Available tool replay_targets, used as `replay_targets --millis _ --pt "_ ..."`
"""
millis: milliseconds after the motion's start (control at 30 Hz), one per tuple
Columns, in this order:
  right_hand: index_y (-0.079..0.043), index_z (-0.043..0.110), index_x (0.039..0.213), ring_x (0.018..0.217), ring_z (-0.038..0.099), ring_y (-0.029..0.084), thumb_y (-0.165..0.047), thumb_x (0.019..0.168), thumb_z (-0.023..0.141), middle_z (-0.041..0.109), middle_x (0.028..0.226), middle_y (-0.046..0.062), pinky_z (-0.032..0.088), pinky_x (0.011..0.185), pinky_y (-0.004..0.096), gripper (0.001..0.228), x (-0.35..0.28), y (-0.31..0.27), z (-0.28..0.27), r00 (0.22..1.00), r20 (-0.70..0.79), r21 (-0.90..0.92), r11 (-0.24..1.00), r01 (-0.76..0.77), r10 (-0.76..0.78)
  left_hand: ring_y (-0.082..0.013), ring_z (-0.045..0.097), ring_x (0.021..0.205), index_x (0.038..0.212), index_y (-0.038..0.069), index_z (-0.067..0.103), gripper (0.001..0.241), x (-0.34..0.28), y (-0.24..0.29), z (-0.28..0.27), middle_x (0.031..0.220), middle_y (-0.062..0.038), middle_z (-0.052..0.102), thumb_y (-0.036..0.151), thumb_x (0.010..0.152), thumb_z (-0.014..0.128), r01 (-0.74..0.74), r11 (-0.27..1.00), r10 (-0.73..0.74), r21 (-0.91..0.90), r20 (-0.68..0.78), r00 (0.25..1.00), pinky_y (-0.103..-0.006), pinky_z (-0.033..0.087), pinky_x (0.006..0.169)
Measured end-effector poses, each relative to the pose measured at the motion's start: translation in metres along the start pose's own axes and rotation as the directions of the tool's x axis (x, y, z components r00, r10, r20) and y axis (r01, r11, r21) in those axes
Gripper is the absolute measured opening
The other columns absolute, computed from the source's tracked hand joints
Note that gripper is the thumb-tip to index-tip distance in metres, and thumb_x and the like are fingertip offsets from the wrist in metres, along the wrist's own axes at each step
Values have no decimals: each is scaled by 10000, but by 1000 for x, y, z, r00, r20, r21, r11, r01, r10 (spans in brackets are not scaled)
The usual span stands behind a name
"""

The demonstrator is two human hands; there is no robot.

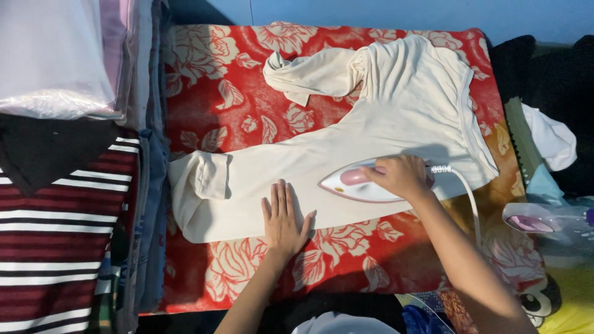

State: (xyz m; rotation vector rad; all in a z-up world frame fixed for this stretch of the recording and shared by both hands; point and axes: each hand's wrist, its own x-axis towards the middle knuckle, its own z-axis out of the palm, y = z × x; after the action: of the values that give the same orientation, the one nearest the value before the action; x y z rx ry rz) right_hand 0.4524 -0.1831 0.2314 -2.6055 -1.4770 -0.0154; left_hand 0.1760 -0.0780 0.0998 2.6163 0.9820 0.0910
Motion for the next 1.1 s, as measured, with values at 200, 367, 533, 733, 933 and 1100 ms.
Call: replay_targets --millis 200,367,533,733,933,1100 --pt "-233 707 681 632 730 341 -743 969 559 683 594 37 546 542 468 605 48 12 43 946 -248 -159 955 -251 208 -361 51 1594 1636 23 135 1009 -1 1 -3 1723 -195 81 751 967 337 3 1000 -3 9 17 1000 -609 59 1234" --pt "-193 602 600 647 715 359 -707 871 647 652 565 35 533 520 454 583 61 -12 35 991 -131 35 999 -36 40 -363 25 1595 1636 20 126 1040 0 0 2 1725 -199 57 777 955 338 8 1000 -8 -3 48 999 -639 33 1219" --pt "-208 595 595 608 708 361 -691 882 621 643 542 64 542 542 465 563 73 -31 35 992 -112 -17 998 61 -62 -369 24 1593 1631 15 135 1040 0 2 -2 1723 -206 56 779 957 345 5 1000 -5 20 44 999 -652 31 1210" --pt "-204 607 629 579 705 375 -680 889 640 635 525 92 530 507 493 543 83 -47 51 977 -213 0 999 32 -31 -371 9 1595 1624 11 153 1030 1 3 2 1724 -212 46 780 957 312 16 1000 -17 9 59 998 -665 35 1205" --pt "-201 615 630 576 713 355 -675 881 653 658 548 80 531 490 476 538 83 -69 55 971 -232 36 997 61 -51 -379 29 1594 1611 4 185 1017 1 3 1 1718 -221 71 774 960 320 4 1000 -5 22 44 999 -672 59 1203" --pt "-176 669 651 606 723 401 -694 871 629 685 583 133 551 530 518 564 87 -90 59 980 -171 88 989 115 -99 -390 39 1592 1607 -7 192 1009 3 2 -1 1709 -235 97 757 963 334 -5 1000 4 28 33 999 -682 73 1196"
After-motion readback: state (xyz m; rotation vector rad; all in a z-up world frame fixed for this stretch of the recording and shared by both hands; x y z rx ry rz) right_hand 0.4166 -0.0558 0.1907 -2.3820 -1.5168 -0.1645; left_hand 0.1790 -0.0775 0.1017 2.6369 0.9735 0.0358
